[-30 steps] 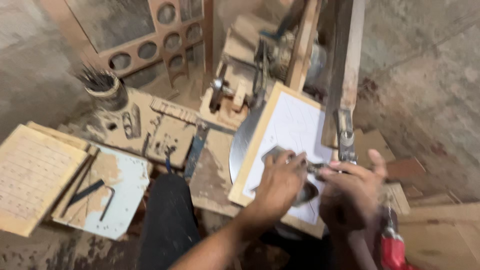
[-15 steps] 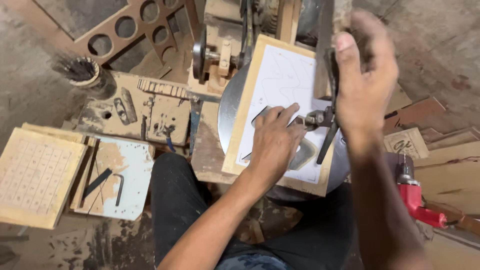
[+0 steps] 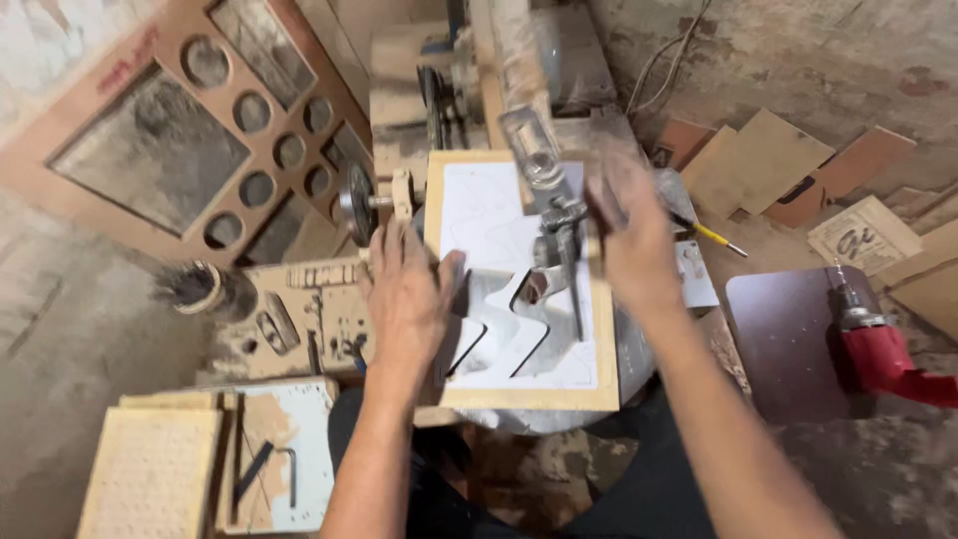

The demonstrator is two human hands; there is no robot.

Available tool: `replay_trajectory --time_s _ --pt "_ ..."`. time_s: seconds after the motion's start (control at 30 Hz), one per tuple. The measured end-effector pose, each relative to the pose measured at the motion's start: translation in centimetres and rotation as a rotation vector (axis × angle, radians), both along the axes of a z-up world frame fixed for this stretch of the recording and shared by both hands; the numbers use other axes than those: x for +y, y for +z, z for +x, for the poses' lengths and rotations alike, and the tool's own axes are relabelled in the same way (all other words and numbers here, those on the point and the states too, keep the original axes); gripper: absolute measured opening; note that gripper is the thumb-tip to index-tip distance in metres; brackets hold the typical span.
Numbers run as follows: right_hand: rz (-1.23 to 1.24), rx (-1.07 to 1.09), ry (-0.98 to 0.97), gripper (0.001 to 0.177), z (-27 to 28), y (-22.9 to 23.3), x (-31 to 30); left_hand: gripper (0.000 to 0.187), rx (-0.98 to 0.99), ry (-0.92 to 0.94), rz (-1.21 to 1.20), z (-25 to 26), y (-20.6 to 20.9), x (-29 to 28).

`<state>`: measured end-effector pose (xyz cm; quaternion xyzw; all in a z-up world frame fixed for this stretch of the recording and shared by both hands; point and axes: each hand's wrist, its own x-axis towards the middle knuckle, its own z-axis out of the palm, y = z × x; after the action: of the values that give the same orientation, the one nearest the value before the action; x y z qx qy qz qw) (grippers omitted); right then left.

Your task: The person uses a bandsaw to cut a wavy pattern into a rectangular wooden board. They guide the board with both hands along a template line, periodically rotating the board to follow the curve. The cut piece is removed and the board is flipped to continue cutting the remaining sections.

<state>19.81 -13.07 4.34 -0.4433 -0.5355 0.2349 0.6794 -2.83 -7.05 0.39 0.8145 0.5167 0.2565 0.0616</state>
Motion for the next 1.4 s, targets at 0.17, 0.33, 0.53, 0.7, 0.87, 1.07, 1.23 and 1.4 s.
replay_trajectory --time_s 0.17,0.33,0.53,0.7,0.87,1.07,1.23,1.4 --pt "-0.528 -0.171 -0.455 0.040 -3.5 -5.3 -7.4 0.046 -0.195 -0.030 -0.141 0.9 -0.2 -0.3" --pt "-0.309 1.207 -0.242 0.033 -5.1 -8.5 -11.5 0.052 -0.387 0.163 -0.565 0.2 1.4 -1.6" --pt "-0.363 1.570 0.500 0.040 -9.1 -13.5 -8.3 0.049 -0.574 0.219 -1.041 -3.5 -1.0 -7.1" --pt "-0.327 1.900 0.461 0.041 -11.3 -8.6 -6.1 0.050 -0.573 0.298 -1.149 -4.4 -0.8 -8.6" --pt "-0.355 1.956 0.439 0.025 -10.5 -7.0 -5.3 0.051 -0.510 0.361 -1.179 -4.4 0.8 -9.4" --pt "-0.497 1.882 0.400 0.024 -10.5 -5.8 -5.3 0.053 -0.489 0.377 -1.138 -4.3 1.3 -9.7" --pt "-0.575 1.827 0.402 0.026 -10.4 -6.1 -5.2 0.054 -0.430 0.332 -0.958 -3.4 1.4 -10.3" --pt "-0.724 1.863 0.380 0.034 -8.8 -7.8 -7.4 0.051 -0.099 0.332 -0.628 -4.7 2.3 -8.0"
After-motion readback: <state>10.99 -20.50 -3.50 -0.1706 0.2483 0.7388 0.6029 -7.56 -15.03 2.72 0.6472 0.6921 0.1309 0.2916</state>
